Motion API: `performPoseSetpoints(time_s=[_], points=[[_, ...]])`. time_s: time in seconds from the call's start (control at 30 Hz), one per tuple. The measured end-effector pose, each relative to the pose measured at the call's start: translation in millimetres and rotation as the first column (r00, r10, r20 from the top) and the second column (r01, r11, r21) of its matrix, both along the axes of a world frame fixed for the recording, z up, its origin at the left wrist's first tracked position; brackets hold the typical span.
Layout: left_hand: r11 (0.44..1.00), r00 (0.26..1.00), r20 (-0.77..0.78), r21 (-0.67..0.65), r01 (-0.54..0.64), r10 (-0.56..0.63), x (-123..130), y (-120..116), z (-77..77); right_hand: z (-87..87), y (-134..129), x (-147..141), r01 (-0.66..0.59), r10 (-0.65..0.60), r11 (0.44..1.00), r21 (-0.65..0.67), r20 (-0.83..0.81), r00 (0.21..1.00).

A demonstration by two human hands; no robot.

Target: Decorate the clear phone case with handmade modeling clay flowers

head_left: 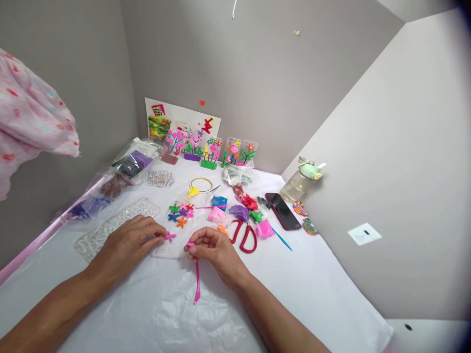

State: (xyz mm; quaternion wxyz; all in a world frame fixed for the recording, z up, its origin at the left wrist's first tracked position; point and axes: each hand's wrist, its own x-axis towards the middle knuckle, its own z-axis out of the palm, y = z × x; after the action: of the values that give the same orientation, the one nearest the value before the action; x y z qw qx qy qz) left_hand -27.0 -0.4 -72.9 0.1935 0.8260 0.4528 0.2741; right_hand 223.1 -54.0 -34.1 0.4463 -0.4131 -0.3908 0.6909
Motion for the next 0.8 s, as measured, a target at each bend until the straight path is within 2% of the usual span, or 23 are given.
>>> performPoseSetpoints(time_s=[0.07,0.23,0.3,0.43,0.53,0.7,0.8], points=[[1.0,1.0,-0.015,0.006,-0.01,0.01,-1.6,0.8,-1.0,5.8,3.0,6.9,0.023,-0.022,0.999,0.023,-0.029,0.999],[0.999,0.999,-0.03,-0.008,-0.036,0.035,-2.6,1.2,-3.2,17.5,12.3,27.1,0.292,-0.28,0.95,0.115,-0.111,0.954],[0.999,0.999,-0.03,-0.023,-0.045,0.044,-1.9,0.9,-3.4,15.1,12.1,26.5,0.278,-0.268,0.955,0.105,-0.1,0.958],[0.997,0.997,-0.018,-0.043,-0.071,0.07,-0.6,1.3,-1.7,6.2,5.5,13.4,0.13,-0.124,0.987,0.093,-0.064,0.99],[0.995,0.997,-0.002,-0.058,-0.079,0.079,-0.1,1.4,1.3,3.2,1.5,5.8,0.082,-0.08,0.995,0.059,-0.037,0.996],[0.993,0.978,0.181,-0.087,-0.085,0.099,9.2,-11.1,13.8,1.2,0.7,1.6,0.064,-0.063,0.998,0.014,-0.041,0.997],[0.992,0.966,0.256,-0.125,0.009,0.024,22.4,-25.7,21.6,-0.3,0.4,-0.1,0.059,-0.059,0.998,-0.004,-0.051,0.997]])
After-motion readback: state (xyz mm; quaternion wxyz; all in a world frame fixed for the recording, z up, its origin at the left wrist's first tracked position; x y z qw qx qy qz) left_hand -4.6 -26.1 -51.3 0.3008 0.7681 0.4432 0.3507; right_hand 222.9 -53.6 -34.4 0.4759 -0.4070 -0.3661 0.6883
